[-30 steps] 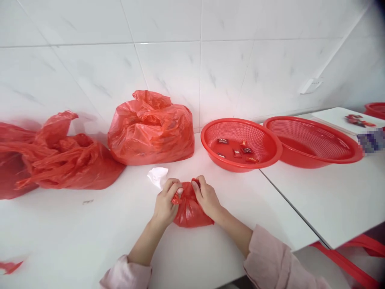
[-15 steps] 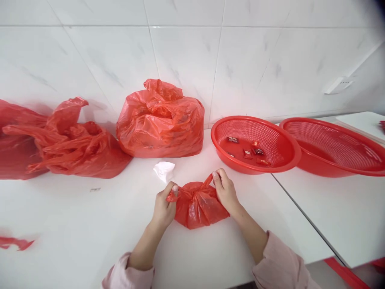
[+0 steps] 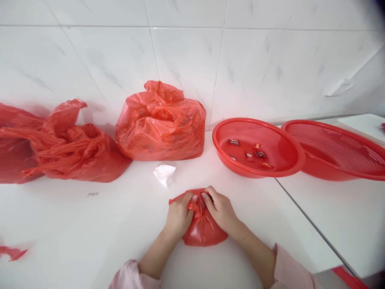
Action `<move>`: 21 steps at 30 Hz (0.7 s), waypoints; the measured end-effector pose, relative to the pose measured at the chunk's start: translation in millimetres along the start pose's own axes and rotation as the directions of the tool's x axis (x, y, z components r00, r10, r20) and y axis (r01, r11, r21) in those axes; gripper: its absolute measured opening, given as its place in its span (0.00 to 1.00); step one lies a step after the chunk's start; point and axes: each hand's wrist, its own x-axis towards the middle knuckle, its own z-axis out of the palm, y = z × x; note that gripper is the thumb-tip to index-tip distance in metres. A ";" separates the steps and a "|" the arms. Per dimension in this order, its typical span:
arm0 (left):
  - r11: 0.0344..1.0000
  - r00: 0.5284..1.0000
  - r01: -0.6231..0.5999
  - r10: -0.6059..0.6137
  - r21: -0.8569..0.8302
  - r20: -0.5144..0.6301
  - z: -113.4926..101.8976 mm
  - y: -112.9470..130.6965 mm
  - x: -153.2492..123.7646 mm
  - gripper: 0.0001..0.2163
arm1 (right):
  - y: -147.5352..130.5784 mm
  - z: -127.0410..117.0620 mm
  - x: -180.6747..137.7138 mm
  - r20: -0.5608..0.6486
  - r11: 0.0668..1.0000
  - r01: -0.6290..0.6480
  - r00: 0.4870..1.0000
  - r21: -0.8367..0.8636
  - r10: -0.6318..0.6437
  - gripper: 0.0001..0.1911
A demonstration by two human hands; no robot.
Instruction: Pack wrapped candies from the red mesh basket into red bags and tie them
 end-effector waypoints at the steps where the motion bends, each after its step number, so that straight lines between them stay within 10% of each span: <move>1: 1.000 1.000 0.006 -0.006 0.026 0.006 1.3 -0.7 0.6 0.14 | 1.2 0.6 1.1 -0.002 1.000 0.000 1.000 -0.019 0.000 0.13; 21: 0.987 0.997 0.029 -0.040 0.159 0.062 2.7 -2.8 9.0 0.09 | 4.1 8.9 6.7 -0.029 0.993 0.038 0.999 -0.116 -0.041 0.10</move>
